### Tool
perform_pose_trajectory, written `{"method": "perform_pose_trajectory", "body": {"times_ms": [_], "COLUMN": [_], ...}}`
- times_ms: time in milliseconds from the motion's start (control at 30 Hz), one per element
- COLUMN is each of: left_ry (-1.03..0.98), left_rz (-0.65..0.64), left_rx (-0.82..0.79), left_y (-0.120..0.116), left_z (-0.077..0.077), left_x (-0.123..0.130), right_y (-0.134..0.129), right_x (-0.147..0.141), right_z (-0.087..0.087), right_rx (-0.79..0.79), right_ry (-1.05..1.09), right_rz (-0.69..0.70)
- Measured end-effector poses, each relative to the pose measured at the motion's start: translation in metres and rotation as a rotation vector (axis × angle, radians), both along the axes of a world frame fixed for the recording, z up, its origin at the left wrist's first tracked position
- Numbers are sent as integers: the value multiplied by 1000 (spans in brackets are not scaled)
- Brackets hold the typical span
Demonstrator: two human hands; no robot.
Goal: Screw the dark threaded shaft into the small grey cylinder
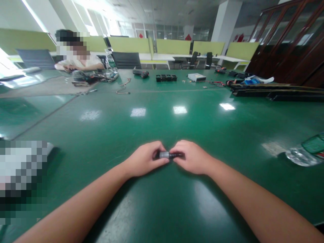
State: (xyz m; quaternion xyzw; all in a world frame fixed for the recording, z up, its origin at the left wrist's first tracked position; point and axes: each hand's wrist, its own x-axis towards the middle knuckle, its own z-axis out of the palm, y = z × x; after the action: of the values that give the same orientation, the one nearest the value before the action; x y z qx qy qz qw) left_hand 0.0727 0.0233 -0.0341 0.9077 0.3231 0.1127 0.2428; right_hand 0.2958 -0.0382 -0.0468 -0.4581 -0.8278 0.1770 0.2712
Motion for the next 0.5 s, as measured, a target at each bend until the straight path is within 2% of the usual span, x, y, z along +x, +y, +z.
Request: {"method": "perform_pose_trajectory", "body": {"times_ms": [500], "left_ry": [-10], "left_rz": [-16], "left_rx": [1], "left_y": [0], "left_z": [0], "left_x": [0], "right_y": [0], "right_x": [3], "right_z": [0], "right_rx": [-11], "right_ry": [-23], "right_rz": [12]}}
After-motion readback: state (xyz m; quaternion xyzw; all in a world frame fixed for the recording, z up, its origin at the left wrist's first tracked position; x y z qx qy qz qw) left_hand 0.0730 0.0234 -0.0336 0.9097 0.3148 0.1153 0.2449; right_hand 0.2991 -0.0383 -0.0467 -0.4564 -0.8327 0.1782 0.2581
